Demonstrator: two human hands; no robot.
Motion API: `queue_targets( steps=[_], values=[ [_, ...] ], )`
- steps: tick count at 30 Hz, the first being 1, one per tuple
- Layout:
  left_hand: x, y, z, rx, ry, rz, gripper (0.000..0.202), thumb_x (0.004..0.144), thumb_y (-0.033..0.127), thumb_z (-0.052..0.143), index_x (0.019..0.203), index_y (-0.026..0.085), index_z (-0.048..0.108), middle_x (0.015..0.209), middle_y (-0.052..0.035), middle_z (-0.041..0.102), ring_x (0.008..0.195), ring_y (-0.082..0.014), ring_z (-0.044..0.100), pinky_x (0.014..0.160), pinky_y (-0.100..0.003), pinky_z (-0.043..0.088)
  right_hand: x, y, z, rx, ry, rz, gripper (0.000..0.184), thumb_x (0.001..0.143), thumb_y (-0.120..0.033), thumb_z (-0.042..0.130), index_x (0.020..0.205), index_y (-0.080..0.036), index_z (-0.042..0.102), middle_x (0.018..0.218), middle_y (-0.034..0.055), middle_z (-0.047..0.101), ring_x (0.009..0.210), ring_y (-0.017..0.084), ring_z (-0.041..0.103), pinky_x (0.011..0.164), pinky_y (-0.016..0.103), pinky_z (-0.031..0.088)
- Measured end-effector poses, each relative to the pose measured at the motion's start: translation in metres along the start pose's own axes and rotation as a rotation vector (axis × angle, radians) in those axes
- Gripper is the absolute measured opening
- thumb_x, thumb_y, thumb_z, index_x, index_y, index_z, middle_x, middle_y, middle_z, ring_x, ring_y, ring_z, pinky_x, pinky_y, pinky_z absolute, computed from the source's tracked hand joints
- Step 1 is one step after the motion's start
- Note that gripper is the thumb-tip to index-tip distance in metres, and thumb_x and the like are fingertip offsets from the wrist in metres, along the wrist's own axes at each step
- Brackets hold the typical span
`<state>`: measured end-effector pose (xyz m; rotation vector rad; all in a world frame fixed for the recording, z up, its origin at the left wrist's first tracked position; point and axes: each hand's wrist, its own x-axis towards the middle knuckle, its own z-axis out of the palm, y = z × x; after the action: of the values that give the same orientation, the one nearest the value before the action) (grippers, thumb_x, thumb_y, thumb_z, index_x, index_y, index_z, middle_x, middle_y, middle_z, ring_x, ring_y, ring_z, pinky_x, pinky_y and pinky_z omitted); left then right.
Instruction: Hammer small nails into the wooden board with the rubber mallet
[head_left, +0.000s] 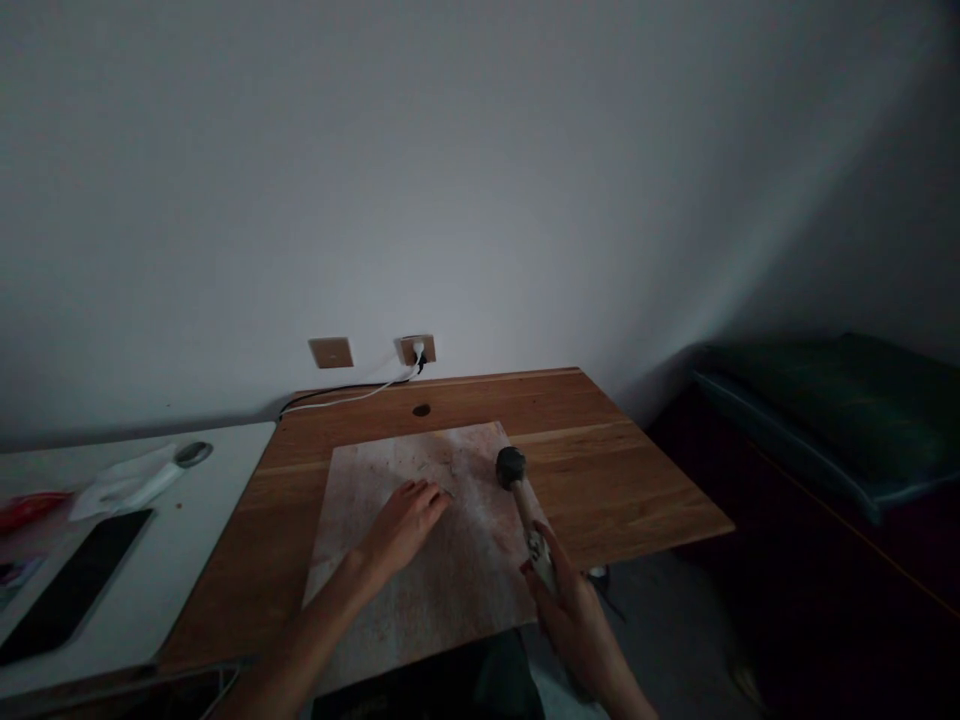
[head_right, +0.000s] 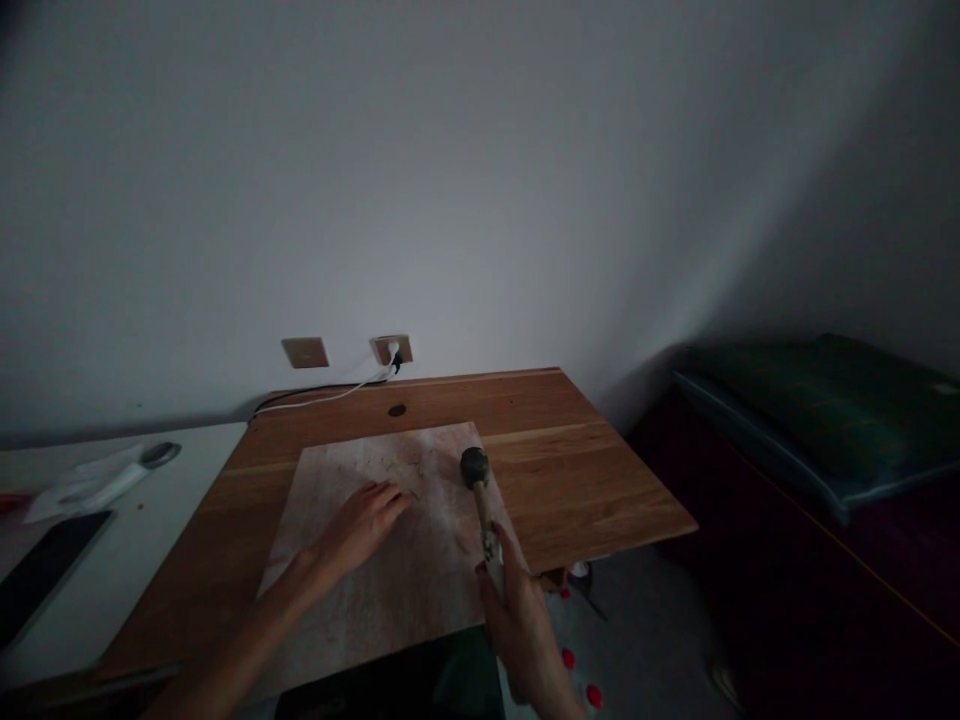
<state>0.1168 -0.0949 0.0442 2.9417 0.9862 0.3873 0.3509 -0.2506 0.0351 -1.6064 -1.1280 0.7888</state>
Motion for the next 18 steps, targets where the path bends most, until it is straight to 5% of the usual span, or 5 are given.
queue_targets(
  steps=[6,12,18],
  values=[
    [-0.013,0.0,0.012,-0.324,0.205,-0.175,0.033,0.091,0.001,0.048,0.109,0.021,0.066,0.106,-0.0039,0.063,0.09,-0.0167,0.068,0.082,-0.029,0.058,0.006,0.008,-0.005,0.288,-0.139,0.274,0.087,0.076,-0.071,0.072,0.146,-0.026,0.049,0.092,0.0034,0.075,0.035,0.01,0.054,0.031,0.023,0.042],
    [-0.002,-0.007,0.023,-0.509,0.316,-0.246,0.022,0.093,0.005,0.051,0.1,0.022,0.064,0.098,-0.0019,0.065,0.088,-0.0159,0.068,0.081,-0.028,0.055,0.001,0.014,-0.008,0.242,-0.128,0.416,0.091,0.076,-0.073,0.073,0.144,-0.016,0.051,0.046,-0.0074,0.058,0.035,0.015,0.055,0.036,0.022,0.045],
    [0.01,-0.038,0.027,-0.454,0.337,-0.378,0.015,0.094,0.012,0.056,0.101,0.022,0.065,0.099,-0.0045,0.068,0.094,-0.0213,0.067,0.088,-0.036,0.054,0.016,0.007,-0.005,0.24,-0.143,0.401,0.086,0.078,-0.069,0.072,0.144,-0.022,0.046,0.069,-0.0047,0.068,0.037,0.012,0.055,0.033,0.022,0.043]
  ],
)
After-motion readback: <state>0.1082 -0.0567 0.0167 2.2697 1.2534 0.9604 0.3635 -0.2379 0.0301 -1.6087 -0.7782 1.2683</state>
